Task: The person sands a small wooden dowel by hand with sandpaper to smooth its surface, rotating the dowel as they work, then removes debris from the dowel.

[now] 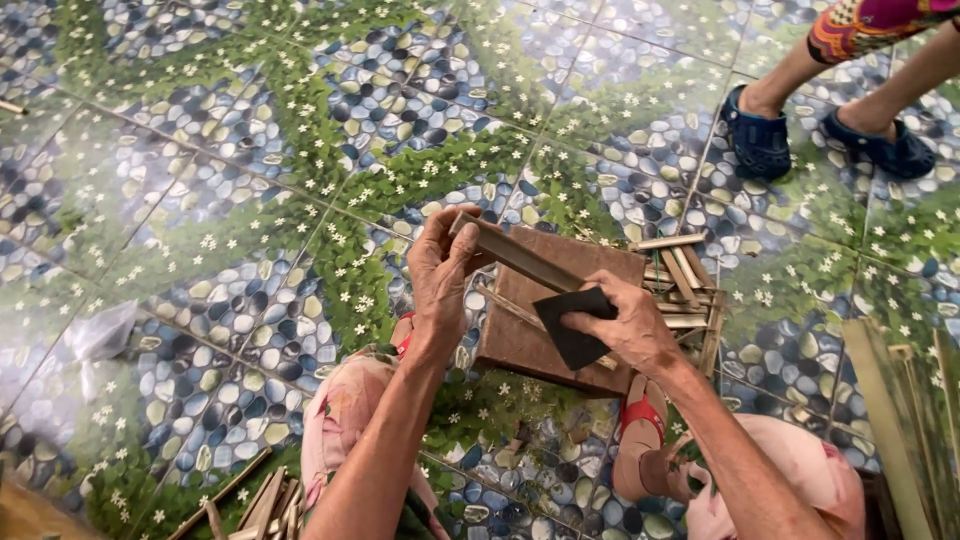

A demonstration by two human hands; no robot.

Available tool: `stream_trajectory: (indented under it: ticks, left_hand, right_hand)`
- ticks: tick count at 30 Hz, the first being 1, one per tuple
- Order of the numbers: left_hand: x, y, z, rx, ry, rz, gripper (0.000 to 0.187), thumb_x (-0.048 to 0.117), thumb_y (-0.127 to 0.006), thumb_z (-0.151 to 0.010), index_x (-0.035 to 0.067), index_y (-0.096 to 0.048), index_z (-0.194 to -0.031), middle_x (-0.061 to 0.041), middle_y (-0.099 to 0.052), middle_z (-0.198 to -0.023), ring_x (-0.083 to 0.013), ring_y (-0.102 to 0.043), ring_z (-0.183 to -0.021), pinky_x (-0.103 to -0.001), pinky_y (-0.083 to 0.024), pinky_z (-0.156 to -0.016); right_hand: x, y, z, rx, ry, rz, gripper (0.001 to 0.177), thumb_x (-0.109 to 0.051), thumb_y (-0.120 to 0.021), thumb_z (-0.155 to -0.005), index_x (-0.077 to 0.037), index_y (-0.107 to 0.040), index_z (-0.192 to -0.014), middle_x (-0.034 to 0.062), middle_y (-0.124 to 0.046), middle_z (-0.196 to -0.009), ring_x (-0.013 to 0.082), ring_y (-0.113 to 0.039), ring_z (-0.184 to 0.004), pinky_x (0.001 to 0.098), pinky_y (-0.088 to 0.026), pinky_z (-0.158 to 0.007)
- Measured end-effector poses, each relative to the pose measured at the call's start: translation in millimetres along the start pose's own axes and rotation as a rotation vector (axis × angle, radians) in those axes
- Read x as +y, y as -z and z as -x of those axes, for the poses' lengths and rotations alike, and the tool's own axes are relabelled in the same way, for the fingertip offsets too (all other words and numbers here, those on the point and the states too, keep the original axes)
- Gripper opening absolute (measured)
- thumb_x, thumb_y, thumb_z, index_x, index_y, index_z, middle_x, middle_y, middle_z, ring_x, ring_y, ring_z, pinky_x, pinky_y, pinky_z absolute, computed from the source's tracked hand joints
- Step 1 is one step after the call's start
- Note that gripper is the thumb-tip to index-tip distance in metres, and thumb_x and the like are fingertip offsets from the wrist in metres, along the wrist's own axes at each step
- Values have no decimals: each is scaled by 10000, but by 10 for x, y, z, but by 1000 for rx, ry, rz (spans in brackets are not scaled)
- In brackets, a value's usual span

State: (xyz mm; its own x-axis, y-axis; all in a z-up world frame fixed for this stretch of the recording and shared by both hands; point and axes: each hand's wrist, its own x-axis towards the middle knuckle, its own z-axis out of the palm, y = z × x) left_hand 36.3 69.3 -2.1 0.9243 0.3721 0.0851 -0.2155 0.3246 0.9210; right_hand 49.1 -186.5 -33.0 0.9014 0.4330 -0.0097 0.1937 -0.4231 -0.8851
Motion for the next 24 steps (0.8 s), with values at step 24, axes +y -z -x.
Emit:
stream_trajectory:
  ticks: [24]
  left_hand:
    - [-32, -38, 47, -5, 94, 7, 234, 229, -715, -981, 62, -689, -1143, -153, -711, -935, -255, -739, -834, -441, -685, -789]
  right_hand:
    - [-224, 26, -6, 55, -22, -42, 143, -193, -827, -876, -101, -729, -826, 70, -701, -980, 322, -674, -922, 494, -516, -878]
